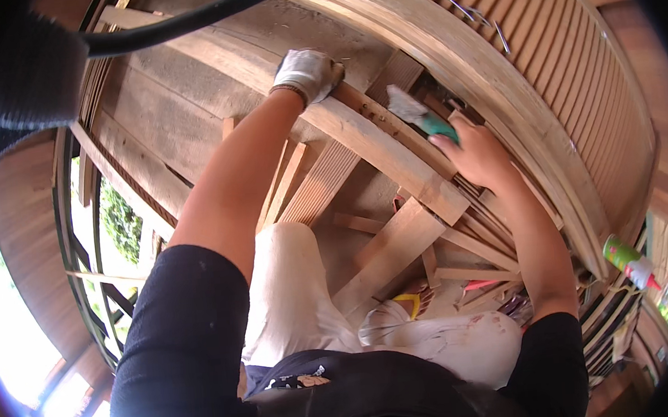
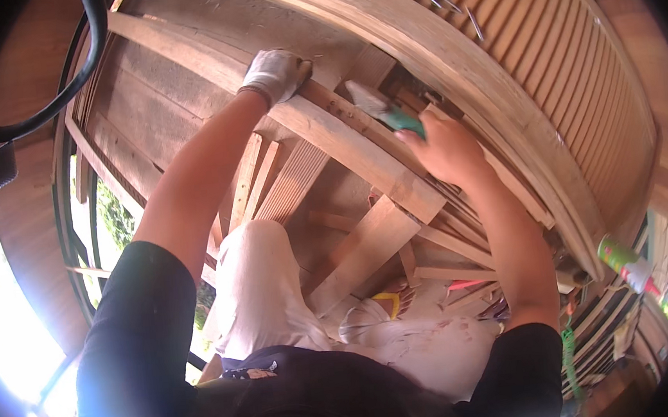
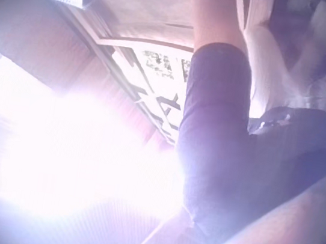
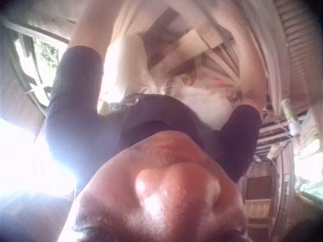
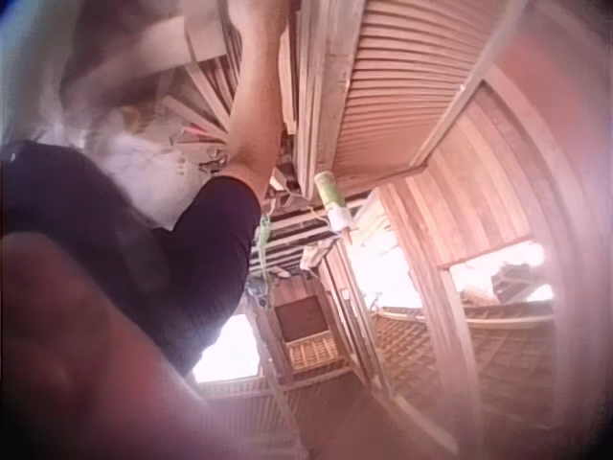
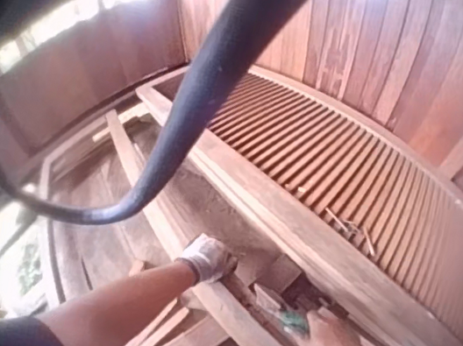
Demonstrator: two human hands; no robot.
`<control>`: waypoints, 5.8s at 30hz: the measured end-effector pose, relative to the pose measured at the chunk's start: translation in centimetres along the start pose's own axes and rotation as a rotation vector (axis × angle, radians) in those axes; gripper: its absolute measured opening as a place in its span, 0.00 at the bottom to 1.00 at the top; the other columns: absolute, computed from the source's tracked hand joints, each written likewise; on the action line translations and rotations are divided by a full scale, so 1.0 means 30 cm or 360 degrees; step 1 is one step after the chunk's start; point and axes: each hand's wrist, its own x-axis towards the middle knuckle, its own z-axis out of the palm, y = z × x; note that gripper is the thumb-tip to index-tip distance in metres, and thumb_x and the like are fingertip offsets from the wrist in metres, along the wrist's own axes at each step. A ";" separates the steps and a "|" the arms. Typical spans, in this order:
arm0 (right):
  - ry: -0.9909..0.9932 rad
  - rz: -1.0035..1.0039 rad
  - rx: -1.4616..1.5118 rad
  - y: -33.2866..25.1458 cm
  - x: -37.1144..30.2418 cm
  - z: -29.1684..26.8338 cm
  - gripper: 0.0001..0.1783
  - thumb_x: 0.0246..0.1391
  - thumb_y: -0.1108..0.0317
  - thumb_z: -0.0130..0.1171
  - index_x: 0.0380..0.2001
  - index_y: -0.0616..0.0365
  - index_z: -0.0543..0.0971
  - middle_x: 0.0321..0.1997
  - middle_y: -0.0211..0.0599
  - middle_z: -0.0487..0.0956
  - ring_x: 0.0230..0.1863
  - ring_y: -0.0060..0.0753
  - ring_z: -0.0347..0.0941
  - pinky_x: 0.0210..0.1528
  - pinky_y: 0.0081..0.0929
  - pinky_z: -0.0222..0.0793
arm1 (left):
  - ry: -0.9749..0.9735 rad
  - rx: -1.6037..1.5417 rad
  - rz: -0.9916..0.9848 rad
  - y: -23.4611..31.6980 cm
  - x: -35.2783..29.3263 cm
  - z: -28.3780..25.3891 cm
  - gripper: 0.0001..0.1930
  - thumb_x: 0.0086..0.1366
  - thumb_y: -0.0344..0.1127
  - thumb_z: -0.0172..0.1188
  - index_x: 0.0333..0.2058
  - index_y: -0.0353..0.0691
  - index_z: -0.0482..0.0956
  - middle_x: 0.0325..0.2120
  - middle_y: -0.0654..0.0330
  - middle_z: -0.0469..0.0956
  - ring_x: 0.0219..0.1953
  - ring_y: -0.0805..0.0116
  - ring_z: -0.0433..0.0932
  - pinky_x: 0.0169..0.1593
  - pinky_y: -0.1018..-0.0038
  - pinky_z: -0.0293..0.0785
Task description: The person uses a power drill to fasten wooden planks to a curved frame, then switches to a hammer to drive nails into the wood. They move around the structure to access different sections, securing the planks in place.
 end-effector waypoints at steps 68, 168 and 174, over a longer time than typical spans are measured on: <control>0.0325 -0.0353 -0.0386 0.013 0.074 0.366 0.63 0.44 0.45 0.77 0.71 0.73 0.56 0.70 0.67 0.66 0.72 0.59 0.64 0.72 0.42 0.61 | 0.1084 -0.2071 -0.2660 -0.438 -1.502 0.662 0.47 0.60 0.74 0.60 0.50 0.25 0.80 0.40 0.47 0.85 0.41 0.54 0.84 0.46 0.61 0.77; 0.0450 0.0076 0.0650 -0.005 -0.526 0.327 0.14 0.65 0.60 0.62 0.32 0.61 0.78 0.20 0.43 0.76 0.21 0.29 0.74 0.25 0.33 0.68 | -0.2296 -0.1661 -0.1176 -0.195 -1.627 0.403 0.23 0.73 0.57 0.58 0.53 0.46 0.84 0.37 0.60 0.87 0.35 0.71 0.84 0.45 0.69 0.81; 0.1480 -0.0557 -0.0055 -0.065 0.000 -0.224 0.12 0.63 0.61 0.59 0.41 0.58 0.81 0.42 0.50 0.83 0.47 0.56 0.79 0.48 0.47 0.74 | -0.2366 -0.0522 -0.0630 -0.162 -1.431 0.185 0.25 0.73 0.55 0.58 0.40 0.35 0.87 0.33 0.52 0.88 0.32 0.72 0.86 0.34 0.72 0.82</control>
